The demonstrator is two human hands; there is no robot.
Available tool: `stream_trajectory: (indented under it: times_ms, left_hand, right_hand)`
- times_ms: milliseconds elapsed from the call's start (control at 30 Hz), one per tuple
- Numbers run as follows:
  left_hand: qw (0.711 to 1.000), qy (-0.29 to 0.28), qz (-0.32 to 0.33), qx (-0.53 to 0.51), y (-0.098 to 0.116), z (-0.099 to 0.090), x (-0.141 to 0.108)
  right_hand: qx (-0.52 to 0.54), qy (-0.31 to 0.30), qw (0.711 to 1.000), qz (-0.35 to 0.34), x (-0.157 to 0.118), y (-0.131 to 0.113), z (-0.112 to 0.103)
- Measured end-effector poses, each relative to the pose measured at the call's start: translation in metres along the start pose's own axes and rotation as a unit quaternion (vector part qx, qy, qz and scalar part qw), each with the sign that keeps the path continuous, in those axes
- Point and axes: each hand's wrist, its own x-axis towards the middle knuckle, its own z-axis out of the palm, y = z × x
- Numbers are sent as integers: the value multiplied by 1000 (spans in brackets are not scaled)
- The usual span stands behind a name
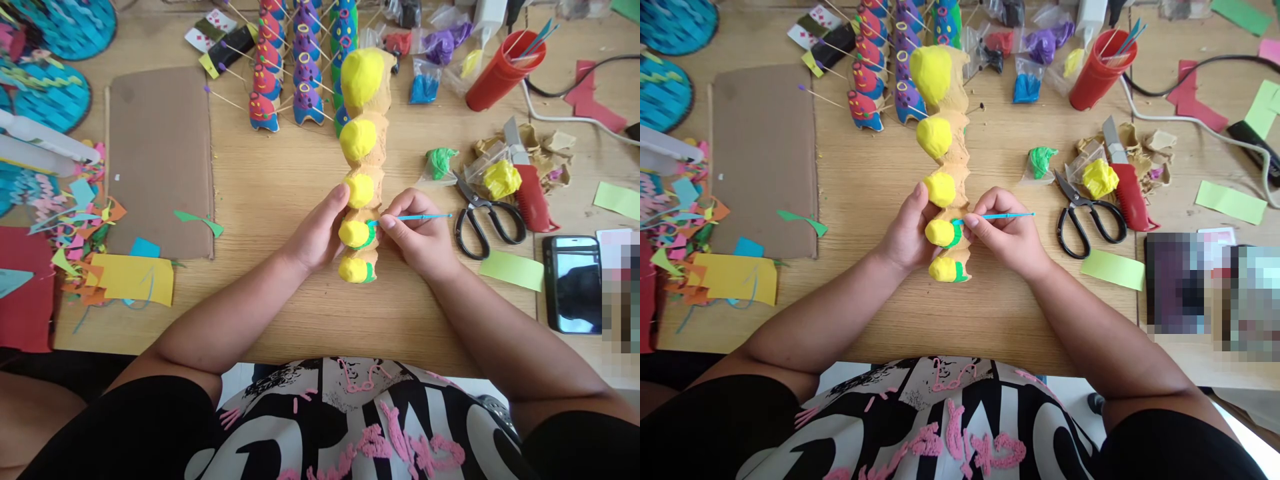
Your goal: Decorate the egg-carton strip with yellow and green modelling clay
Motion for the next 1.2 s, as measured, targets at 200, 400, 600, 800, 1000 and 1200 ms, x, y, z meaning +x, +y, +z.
stream_trajectory:
  times_ms: [200, 400, 600, 800, 1000, 1200]
  left_hand:
    - [999, 7, -22, 23, 1, -2, 0]
    - [999, 23, -44, 17, -2, -6, 0]
    - [1000, -16, -25, 4, -3, -6, 0]
    - [999, 9, -50, 2, -5, -11, 1]
    - [999, -14, -8, -29, -4, -6, 1]
    - [998, -45, 15, -44, -4, -3, 2]
  right_hand:
    - [13, -1, 1000, -4, 0, 4, -1]
    - [7, -5, 1000, 3, 1, 2, -1]
    - [18, -15, 1000, 7, 1, -3, 1]
    - [23, -21, 999, 7, 0, -4, 1]
    - [19, -25, 1000, -4, 1, -2, 0]
    - [44, -16, 999, -5, 3, 0, 0]
